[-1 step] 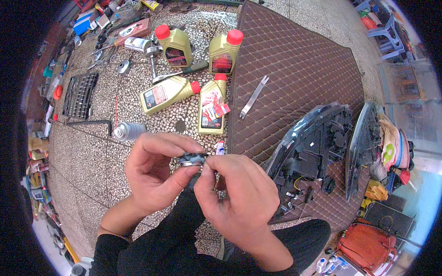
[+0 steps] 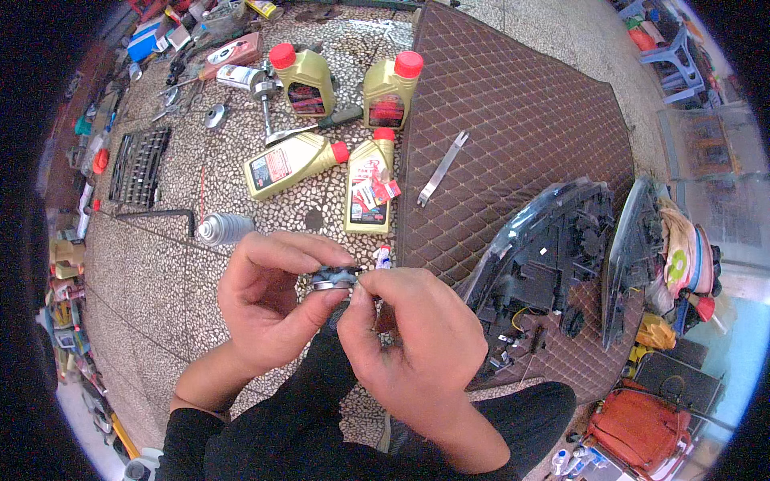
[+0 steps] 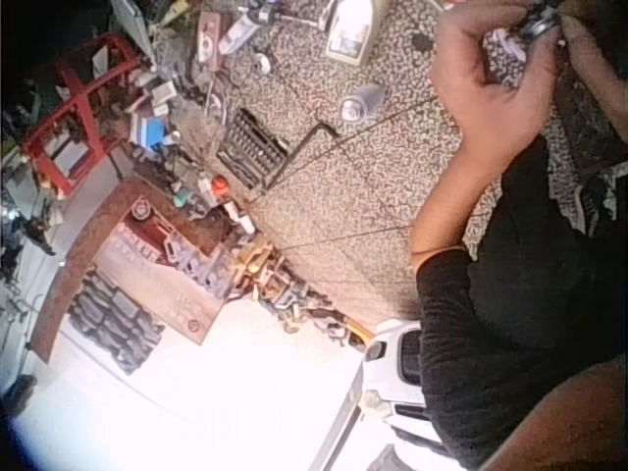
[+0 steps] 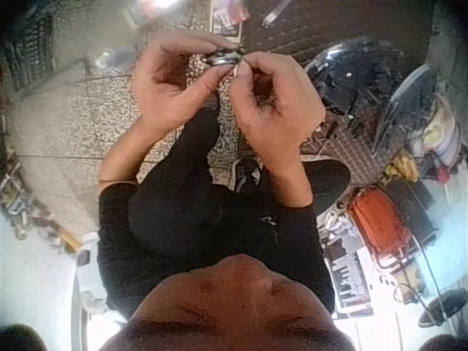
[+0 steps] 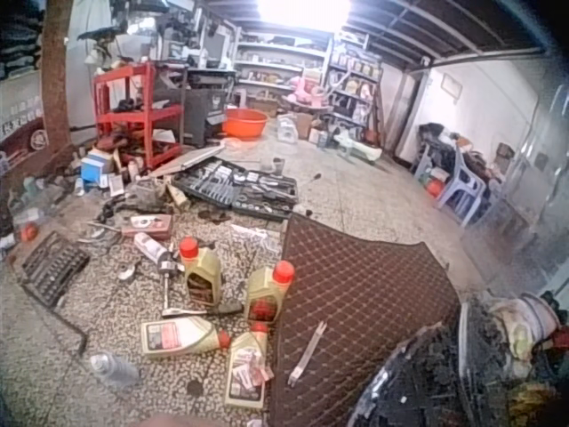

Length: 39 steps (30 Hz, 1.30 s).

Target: The person sits on the floor and works on a disassembled car headlight assembly. They connect a small black electrical connector, insert a bulb into the socket, and then place the bulb into the headlight housing. The person handles the headlight assembly and its internal components throughout the clip.

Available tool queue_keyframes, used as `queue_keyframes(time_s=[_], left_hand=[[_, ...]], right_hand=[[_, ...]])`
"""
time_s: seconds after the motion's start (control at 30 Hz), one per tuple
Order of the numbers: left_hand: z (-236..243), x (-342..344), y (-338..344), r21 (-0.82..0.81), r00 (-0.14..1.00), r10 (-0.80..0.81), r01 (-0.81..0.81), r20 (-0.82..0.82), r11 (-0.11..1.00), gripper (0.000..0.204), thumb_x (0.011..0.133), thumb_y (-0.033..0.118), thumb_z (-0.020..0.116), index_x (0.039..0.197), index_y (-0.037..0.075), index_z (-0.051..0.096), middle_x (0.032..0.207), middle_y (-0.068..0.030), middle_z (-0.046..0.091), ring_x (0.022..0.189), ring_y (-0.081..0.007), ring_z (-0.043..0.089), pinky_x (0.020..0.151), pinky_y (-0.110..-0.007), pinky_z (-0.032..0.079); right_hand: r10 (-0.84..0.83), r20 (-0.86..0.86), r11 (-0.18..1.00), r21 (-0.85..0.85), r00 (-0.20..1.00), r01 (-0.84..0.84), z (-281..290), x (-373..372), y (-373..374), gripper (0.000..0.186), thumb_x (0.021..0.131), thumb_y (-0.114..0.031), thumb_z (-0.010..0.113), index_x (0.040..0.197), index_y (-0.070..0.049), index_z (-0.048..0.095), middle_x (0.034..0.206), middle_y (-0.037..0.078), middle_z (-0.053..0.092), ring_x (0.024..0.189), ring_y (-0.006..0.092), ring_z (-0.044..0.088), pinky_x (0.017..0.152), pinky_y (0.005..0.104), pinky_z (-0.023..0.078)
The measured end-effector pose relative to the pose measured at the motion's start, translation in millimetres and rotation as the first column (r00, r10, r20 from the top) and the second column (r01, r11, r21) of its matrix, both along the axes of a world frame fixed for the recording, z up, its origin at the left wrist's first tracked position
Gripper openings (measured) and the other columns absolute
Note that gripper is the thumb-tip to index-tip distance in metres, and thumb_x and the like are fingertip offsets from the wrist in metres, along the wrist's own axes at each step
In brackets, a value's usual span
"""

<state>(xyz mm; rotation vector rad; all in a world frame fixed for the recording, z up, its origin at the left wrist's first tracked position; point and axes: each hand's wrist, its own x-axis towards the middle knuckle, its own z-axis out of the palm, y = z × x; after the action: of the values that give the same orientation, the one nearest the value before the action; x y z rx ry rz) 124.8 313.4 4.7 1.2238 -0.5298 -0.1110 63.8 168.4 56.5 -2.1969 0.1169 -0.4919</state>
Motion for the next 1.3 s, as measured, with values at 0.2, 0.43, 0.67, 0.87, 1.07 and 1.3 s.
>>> queue_keyframes(time_s=[0.2,0.43,0.67,0.87,1.07,1.3], left_hand=[[-0.6,-5.7,-5.4,-0.099,0.991,0.003,-0.016,-0.130,0.995,0.029,0.085,-0.008,0.073,0.106,-0.002,0.054,0.110,-0.0205,0.068,0.105,-0.0231,0.067,0.094,-0.035,0.053],[-1.7,-1.6,-0.2,-0.174,0.951,-0.021,-0.034,-0.307,0.984,0.029,0.087,-0.010,0.071,0.108,-0.003,0.053,0.112,-0.0183,0.067,0.106,-0.0189,0.065,0.099,-0.034,0.051],[-2.7,-2.4,0.0,-0.165,0.943,-0.054,-0.001,-0.327,0.986,0.031,0.086,-0.011,0.071,0.110,-0.003,0.053,0.113,-0.0161,0.066,0.108,-0.0173,0.064,0.100,-0.033,0.051],[1.5,-2.1,0.2,-0.148,0.952,-0.055,0.011,-0.300,0.989,0.029,0.087,-0.010,0.071,0.110,-0.004,0.054,0.110,-0.0161,0.067,0.107,-0.0193,0.065,0.099,-0.034,0.051],[2.2,-4.1,-3.4,-0.108,0.968,-0.013,-0.015,-0.251,0.994,0.029,0.086,-0.008,0.073,0.108,-0.004,0.055,0.108,-0.0167,0.068,0.106,-0.0215,0.066,0.098,-0.035,0.052],[4.2,-3.9,-2.1,-0.026,0.990,0.035,-0.038,-0.134,0.999,0.031,0.083,-0.007,0.076,0.108,-0.004,0.059,0.108,-0.0174,0.068,0.105,-0.0227,0.067,0.095,-0.035,0.053]], right_hand=[[-0.142,-0.087,0.918,0.360,0.986,0.164,-6.8,-3.1,12.2,0.010,0.085,0.000,0.072,0.092,0.000,0.065,0.078,0.005,0.066,0.063,0.0079,0.060,0.057,0.0242,0.049],[-0.270,-0.023,0.918,0.295,0.963,0.264,-11.2,-1.3,-1.8,0.002,0.093,-0.001,0.060,0.092,0.000,0.059,0.077,0.003,0.060,0.066,0.0065,0.053,0.059,0.0216,0.042],[0.047,-0.359,0.983,0.182,0.932,0.020,-7.8,0.0,-18.5,0.013,0.093,0.003,0.058,0.081,0.003,0.061,0.071,0.000,0.059,0.061,0.0024,0.047,0.052,0.0217,0.035],[-0.007,-0.281,0.986,0.160,0.960,0.054,-0.6,-1.7,-15.0,0.015,0.087,0.009,0.063,0.097,0.003,0.071,0.082,0.005,0.073,0.068,0.0044,0.061,0.061,0.0176,0.045],[0.009,-0.178,0.991,0.131,0.984,0.015,10.0,-4.7,-14.4,0.009,0.089,0.004,0.068,0.097,0.004,0.070,0.084,0.006,0.073,0.071,0.0061,0.063,0.063,0.0187,0.047],[0.049,-0.108,0.994,0.097,0.993,-0.038,3.0,1.5,-12.3,0.013,0.085,-0.005,0.076,0.096,-0.003,0.070,0.074,0.006,0.067,0.052,0.0099,0.058,0.048,0.0242,0.043]])
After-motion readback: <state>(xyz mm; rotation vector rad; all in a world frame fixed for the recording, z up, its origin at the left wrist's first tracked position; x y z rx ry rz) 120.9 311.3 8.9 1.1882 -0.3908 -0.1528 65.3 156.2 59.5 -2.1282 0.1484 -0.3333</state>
